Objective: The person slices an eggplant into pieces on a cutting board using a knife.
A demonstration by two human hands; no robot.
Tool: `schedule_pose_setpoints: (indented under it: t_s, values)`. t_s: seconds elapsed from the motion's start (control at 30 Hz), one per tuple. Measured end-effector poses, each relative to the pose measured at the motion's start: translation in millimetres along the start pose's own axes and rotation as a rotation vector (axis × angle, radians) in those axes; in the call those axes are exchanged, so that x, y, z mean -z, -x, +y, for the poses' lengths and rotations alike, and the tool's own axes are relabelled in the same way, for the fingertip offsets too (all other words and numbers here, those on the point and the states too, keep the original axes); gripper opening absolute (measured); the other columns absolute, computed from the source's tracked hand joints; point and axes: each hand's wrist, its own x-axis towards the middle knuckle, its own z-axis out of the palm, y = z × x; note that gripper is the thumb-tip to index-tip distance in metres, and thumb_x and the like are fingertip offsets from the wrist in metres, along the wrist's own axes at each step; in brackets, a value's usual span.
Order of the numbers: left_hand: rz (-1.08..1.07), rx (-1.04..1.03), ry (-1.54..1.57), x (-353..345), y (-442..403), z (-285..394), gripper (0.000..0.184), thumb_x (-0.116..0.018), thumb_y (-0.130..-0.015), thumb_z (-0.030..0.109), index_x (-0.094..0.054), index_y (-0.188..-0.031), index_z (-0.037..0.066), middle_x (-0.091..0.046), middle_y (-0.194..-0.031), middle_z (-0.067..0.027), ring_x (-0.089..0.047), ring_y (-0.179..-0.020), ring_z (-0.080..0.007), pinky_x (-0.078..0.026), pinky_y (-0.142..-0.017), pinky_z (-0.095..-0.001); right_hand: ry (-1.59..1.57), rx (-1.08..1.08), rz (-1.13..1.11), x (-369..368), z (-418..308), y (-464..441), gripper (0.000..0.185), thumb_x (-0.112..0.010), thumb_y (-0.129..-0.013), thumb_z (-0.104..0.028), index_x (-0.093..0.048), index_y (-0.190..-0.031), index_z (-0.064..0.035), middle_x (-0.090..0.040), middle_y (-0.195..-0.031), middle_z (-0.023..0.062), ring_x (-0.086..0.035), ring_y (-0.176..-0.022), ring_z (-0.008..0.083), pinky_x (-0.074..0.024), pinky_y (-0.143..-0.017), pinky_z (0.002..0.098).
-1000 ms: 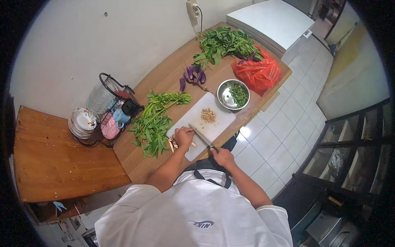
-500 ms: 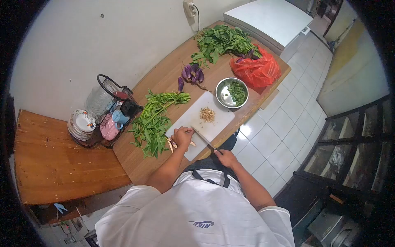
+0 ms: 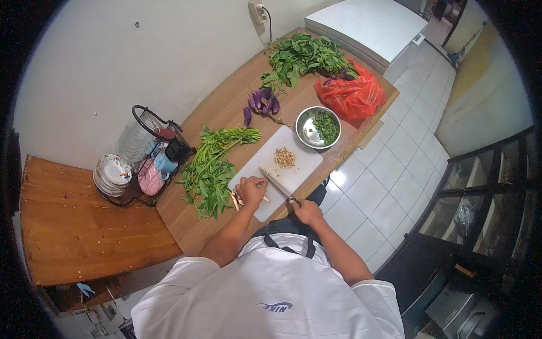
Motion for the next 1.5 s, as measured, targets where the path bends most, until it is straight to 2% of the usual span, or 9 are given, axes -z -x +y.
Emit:
schedule_pose_setpoints:
  t_s: [0.1, 0.27, 0.63, 0.77, 0.83, 1.03, 1.13, 1.4, 1.5]
  values:
    - [0.0, -0.009, 0.024, 3, 0, 2, 0.012, -0.079, -0.078, 0.032, -0.083, -0.084, 0.023, -0.074, -0.085, 0.0064, -0.058, -0.096, -0.0217, -0.035, -0.085, -0.0428, -0.081, 0.0, 0.019, -3, 6, 0, 0.065, -0.044, -0.102, -0.059, -0.07, -0.12, -0.0021, -0.069, -0.114, 0.0309, -0.065, -0.114, 0.0459, -0.0504, -0.099, 0.0513]
    - [0.042, -0.17, -0.018, 7, 1, 0, 0.015, -0.08, -0.078, 0.032, -0.083, -0.085, 0.019, -0.073, -0.084, 0.0056, -0.058, -0.094, -0.0206, -0.035, -0.087, -0.0401, -0.125, -0.01, -0.068, -7, 22, 8, 0.065, -0.045, -0.102, -0.059, -0.07, -0.123, -0.0024, -0.069, -0.115, 0.0297, -0.064, -0.114, 0.0464, -0.0494, -0.102, 0.0494]
    - [0.006, -0.226, 0.019, 10, 3, -6, 0.016, -0.079, -0.078, 0.029, -0.083, -0.087, 0.017, -0.073, -0.089, 0.0052, -0.057, -0.098, -0.0213, -0.035, -0.088, -0.0401, -0.16, 0.001, -0.145, 3, 17, 7, 0.064, -0.044, -0.103, -0.058, -0.069, -0.125, -0.0036, -0.068, -0.119, 0.0296, -0.062, -0.119, 0.0456, -0.0474, -0.104, 0.0488]
    - [0.028, -0.313, -0.01, 10, 2, -8, 0.011, -0.08, -0.077, 0.028, -0.083, -0.083, 0.02, -0.069, -0.084, 0.0065, -0.056, -0.095, -0.0203, -0.035, -0.087, -0.0418, -0.105, 0.039, -0.113, 2, 8, -6, 0.063, -0.044, -0.102, -0.058, -0.069, -0.124, -0.005, -0.069, -0.116, 0.0294, -0.064, -0.116, 0.0465, -0.0486, -0.102, 0.05]
    - [0.014, -0.327, -0.019, 12, 1, -8, 0.011, -0.079, -0.077, 0.028, -0.083, -0.083, 0.02, -0.068, -0.084, 0.0061, -0.056, -0.096, -0.0204, -0.035, -0.087, -0.042, 0.055, 0.0, -0.084, 16, -18, -3, 0.06, -0.046, -0.102, -0.058, -0.07, -0.125, -0.007, -0.069, -0.118, 0.0283, -0.064, -0.115, 0.0458, -0.0504, -0.1, 0.0476]
    - [-0.018, -0.346, -0.082, 13, 7, -9, 0.018, -0.076, -0.078, 0.028, -0.083, -0.092, 0.021, -0.069, -0.093, 0.0048, -0.056, -0.101, -0.0216, -0.035, -0.087, -0.043, -0.105, 0.017, 0.014, -6, 2, -9, 0.062, -0.047, -0.102, -0.059, -0.07, -0.123, -0.0045, -0.07, -0.115, 0.0285, -0.065, -0.112, 0.0465, -0.0513, -0.099, 0.0478]
    - [-0.023, -0.377, -0.126, 12, 9, -8, 0.019, -0.074, -0.08, 0.029, -0.083, -0.095, 0.021, -0.068, -0.097, 0.0038, -0.056, -0.102, -0.022, -0.036, -0.087, -0.0432, -0.165, 0.003, -0.105, -2, 15, -5, 0.062, -0.045, -0.102, -0.058, -0.07, -0.123, -0.0055, -0.068, -0.121, 0.0294, -0.062, -0.118, 0.0465, -0.048, -0.104, 0.0482]
    - [-0.067, -0.424, -0.106, 18, 4, -11, 0.02, -0.074, -0.081, 0.029, -0.083, -0.097, 0.021, -0.068, -0.098, 0.0024, -0.056, -0.102, -0.0224, -0.035, -0.087, -0.0431, -0.176, 0.004, -0.207, 7, 27, -2, 0.063, -0.044, -0.103, -0.058, -0.07, -0.123, -0.0045, -0.07, -0.116, 0.028, -0.064, -0.115, 0.0449, -0.0485, -0.101, 0.0473]
    - [-0.065, -0.401, -0.094, 14, 2, -14, 0.021, -0.074, -0.079, 0.031, -0.084, -0.097, 0.024, -0.068, -0.094, 0.0061, -0.055, -0.104, -0.0208, -0.035, -0.088, -0.0434, -0.143, 0.007, -0.234, 14, 23, -6, 0.062, -0.045, -0.103, -0.058, -0.07, -0.124, -0.0045, -0.07, -0.117, 0.0276, -0.065, -0.116, 0.043, -0.0491, -0.101, 0.0459]
